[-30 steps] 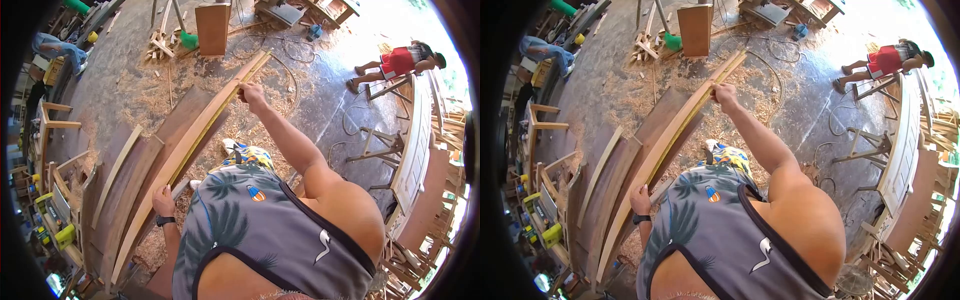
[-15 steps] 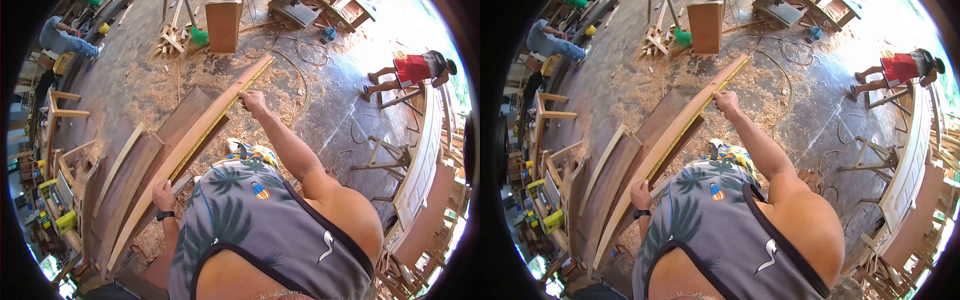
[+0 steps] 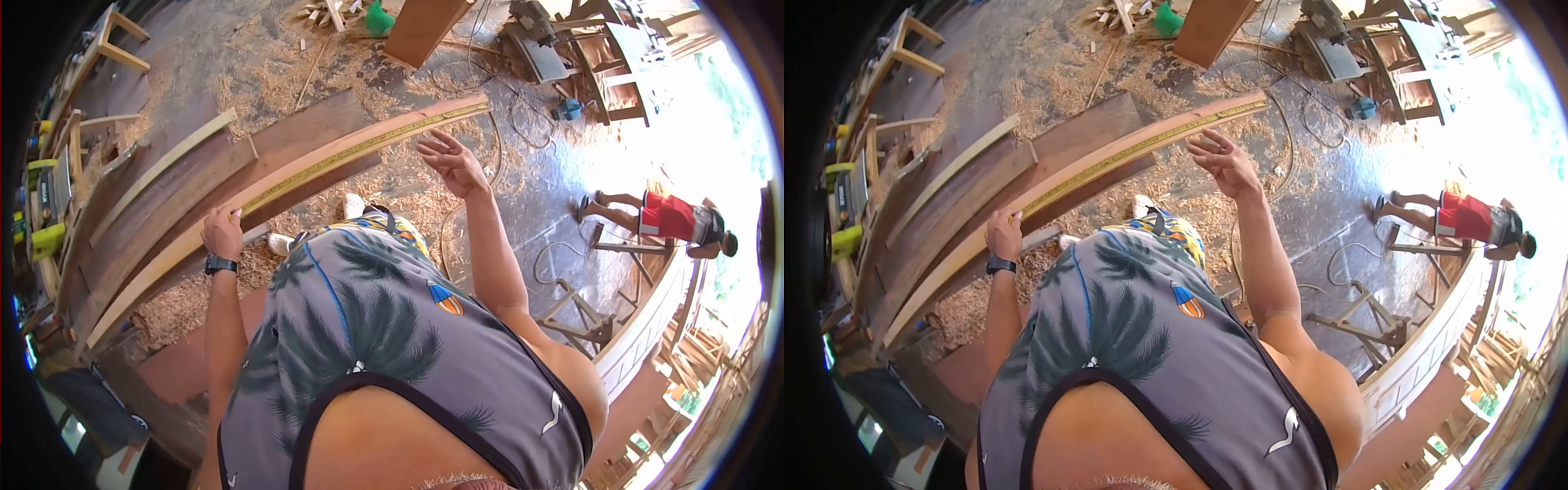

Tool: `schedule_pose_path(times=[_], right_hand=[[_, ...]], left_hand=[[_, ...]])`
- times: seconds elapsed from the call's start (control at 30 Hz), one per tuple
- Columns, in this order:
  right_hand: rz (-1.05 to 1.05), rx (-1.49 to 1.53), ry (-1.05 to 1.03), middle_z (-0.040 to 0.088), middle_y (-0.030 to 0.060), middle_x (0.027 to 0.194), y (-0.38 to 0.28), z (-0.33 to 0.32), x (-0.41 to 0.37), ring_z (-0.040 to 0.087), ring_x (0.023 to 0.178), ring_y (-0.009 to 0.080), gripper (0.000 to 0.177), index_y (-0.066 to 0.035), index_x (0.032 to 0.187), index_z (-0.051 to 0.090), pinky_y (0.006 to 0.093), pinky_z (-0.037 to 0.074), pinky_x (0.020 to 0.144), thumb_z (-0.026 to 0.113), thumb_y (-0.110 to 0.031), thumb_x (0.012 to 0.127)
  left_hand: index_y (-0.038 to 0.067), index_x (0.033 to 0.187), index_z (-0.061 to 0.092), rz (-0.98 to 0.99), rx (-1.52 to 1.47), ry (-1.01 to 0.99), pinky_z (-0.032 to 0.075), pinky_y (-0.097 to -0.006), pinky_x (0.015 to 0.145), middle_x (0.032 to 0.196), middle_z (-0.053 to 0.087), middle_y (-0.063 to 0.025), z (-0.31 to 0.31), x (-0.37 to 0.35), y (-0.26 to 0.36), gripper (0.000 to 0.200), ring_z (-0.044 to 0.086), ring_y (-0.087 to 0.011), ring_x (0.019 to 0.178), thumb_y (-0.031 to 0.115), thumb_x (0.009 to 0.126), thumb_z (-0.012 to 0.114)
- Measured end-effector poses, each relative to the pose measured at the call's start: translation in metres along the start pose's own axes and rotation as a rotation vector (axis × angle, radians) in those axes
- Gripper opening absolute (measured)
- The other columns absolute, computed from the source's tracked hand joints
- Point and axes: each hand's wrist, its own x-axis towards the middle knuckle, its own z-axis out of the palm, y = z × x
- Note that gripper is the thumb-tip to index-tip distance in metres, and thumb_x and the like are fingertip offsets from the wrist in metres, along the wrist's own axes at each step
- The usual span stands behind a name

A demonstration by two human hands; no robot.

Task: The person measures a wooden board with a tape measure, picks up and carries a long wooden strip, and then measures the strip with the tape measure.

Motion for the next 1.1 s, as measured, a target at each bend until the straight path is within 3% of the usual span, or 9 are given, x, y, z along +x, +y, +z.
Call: schedule_pose_path(times=[0.07, 0.2, 0.23, 0.37, 0.43, 0.53, 0.57, 0.7, 1.1], right_hand=[[0.007, -0.213, 0.074, 0.067, 0.0217, 0.106, -0.009, -0.021, 0.010, 0.070, 0.085, 0.0225, 0.047, 0.006, 0.133, 0.044, 0.0247, 0.058, 0.063, 0.062, -0.008, 0.092], [0.040, -0.380, 0.055, 0.069, 0.0153, 0.110, -0.037, -0.030, 0.025, 0.067, 0.071, 0.0144, 0.048, -0.003, 0.133, 0.049, 0.0208, 0.051, 0.052, 0.036, -0.039, 0.104], [-0.018, -0.510, 0.083, 0.070, 0.0122, 0.102, -0.043, -0.028, 0.029, 0.063, 0.060, 0.0133, 0.058, -0.005, 0.135, 0.049, 0.0227, 0.049, 0.048, 0.030, -0.050, 0.103], [-0.116, -0.652, 0.138, 0.068, 0.0085, 0.082, -0.062, -0.017, 0.046, 0.060, 0.055, 0.0129, 0.066, -0.003, 0.124, 0.058, 0.0240, 0.048, 0.048, 0.033, -0.059, 0.099], [-0.089, -1.072, 0.106, 0.060, 0.0038, 0.066, -0.071, -0.032, 0.067, 0.055, 0.053, 0.0113, 0.072, -0.001, 0.102, 0.065, 0.0252, 0.046, 0.048, 0.036, -0.066, 0.095], [-0.103, -0.933, -0.021, 0.054, 0.0017, 0.061, -0.073, -0.027, 0.075, 0.052, 0.052, 0.0098, 0.068, -0.002, 0.083, 0.065, 0.0246, 0.044, 0.049, 0.038, -0.064, 0.096], [-0.117, -0.859, -0.070, 0.057, 0.0014, 0.063, -0.070, -0.026, 0.080, 0.053, 0.053, 0.0091, 0.053, -0.002, 0.080, 0.064, 0.0241, 0.043, 0.050, 0.050, -0.050, 0.098], [-0.249, -1.056, -0.194, 0.065, 0.0034, 0.072, -0.060, -0.042, 0.107, 0.058, 0.062, 0.0081, 0.024, -0.001, 0.088, 0.067, 0.0223, 0.048, 0.057, 0.064, -0.023, 0.094], [-0.220, -0.965, -0.239, 0.067, 0.0082, 0.071, -0.055, -0.061, 0.125, 0.062, 0.060, 0.0127, 0.018, 0.004, 0.085, 0.069, 0.0253, 0.051, 0.056, 0.057, -0.009, 0.082]], left_hand=[[0.016, 0.091, 0.069, -0.009, -0.005, 0.003, 0.045, -0.0465, 0.080, 0.095, 0.062, -0.0071, 0.001, -0.002, 0.001, 0.014, 0.059, -0.0304, 0.097, 0.029, 0.086, 0.065], [0.017, 0.090, 0.069, 0.001, -0.015, 0.028, 0.045, -0.0465, 0.080, 0.094, 0.062, -0.0061, 0.004, 0.000, -0.002, 0.015, 0.059, -0.0293, 0.097, 0.030, 0.084, 0.067], [0.016, 0.090, 0.069, 0.018, -0.027, 0.031, 0.045, -0.0465, 0.079, 0.094, 0.062, -0.0064, 0.005, 0.001, -0.005, 0.015, 0.059, -0.0294, 0.097, 0.030, 0.084, 0.067], [0.015, 0.090, 0.069, 0.024, -0.019, -0.012, 0.046, -0.0459, 0.080, 0.094, 0.062, -0.0078, 0.002, 0.004, -0.006, 0.015, 0.059, -0.0308, 0.096, 0.029, 0.084, 0.068], [0.015, 0.090, 0.069, 0.018, -0.007, -0.019, 0.047, -0.0460, 0.080, 0.094, 0.062, -0.0080, 0.001, 0.004, -0.004, 0.016, 0.059, -0.0309, 0.096, 0.029, 0.084, 0.068], [0.015, 0.090, 0.069, 0.008, -0.006, -0.025, 0.047, -0.0463, 0.080, 0.095, 0.062, -0.0084, 0.001, 0.007, -0.004, 0.015, 0.059, -0.0312, 0.096, 0.029, 0.084, 0.068], [0.015, 0.090, 0.069, 0.005, 0.000, -0.024, 0.047, -0.0463, 0.080, 0.095, 0.062, -0.0086, 0.001, 0.008, -0.003, 0.015, 0.059, -0.0313, 0.096, 0.029, 0.084, 0.068], [0.015, 0.090, 0.068, 0.014, 0.016, 0.002, 0.047, -0.0463, 0.080, 0.095, 0.062, -0.0091, 0.002, 0.010, -0.002, 0.014, 0.059, -0.0316, 0.095, 0.028, 0.084, 0.068], [0.015, 0.090, 0.067, 0.068, 0.019, 0.025, 0.048, -0.0459, 0.079, 0.094, 0.062, -0.0090, 0.003, 0.008, -0.006, 0.014, 0.059, -0.0323, 0.094, 0.026, 0.082, 0.069]])
